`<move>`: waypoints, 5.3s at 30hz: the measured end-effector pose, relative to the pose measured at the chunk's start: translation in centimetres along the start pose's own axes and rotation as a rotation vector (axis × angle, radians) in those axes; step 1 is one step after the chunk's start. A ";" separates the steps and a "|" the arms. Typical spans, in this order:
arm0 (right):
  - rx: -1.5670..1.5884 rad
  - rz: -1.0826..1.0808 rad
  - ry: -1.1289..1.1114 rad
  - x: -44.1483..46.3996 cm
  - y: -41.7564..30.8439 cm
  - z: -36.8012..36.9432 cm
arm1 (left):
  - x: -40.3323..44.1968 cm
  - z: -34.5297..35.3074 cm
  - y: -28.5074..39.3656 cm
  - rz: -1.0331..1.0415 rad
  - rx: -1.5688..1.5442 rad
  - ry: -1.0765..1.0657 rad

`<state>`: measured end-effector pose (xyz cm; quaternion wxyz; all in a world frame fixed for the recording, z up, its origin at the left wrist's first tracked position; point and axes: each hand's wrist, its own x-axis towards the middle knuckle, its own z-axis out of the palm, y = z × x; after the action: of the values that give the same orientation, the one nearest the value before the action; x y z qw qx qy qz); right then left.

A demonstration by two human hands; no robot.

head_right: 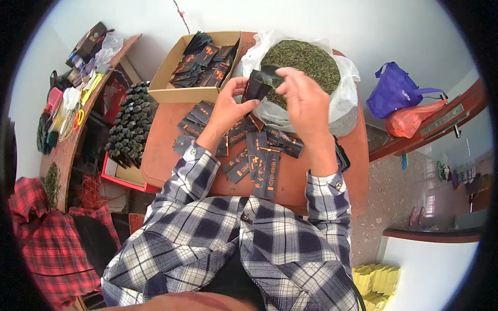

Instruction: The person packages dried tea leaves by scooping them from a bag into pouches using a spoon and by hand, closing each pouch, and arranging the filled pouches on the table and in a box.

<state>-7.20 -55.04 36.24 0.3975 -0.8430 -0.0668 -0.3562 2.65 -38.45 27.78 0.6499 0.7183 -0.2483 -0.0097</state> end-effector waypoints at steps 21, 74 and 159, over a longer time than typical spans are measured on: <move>0.195 0.308 0.385 -5.5 10.1 -3.1 | -18.5 -26.2 -2.8 -0.078 0.281 0.859; 0.132 0.210 0.363 -5.9 8.0 -1.4 | -14.9 -13.6 -0.5 0.007 0.497 0.290; 0.511 0.384 0.010 -7.8 3.6 1.7 | -7.1 -1.0 4.5 0.172 0.799 -0.163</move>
<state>-10.61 -54.88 28.16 0.6567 -0.7112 0.0083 -0.2506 -4.73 -35.03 29.94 0.2968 0.8874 -0.3423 0.0851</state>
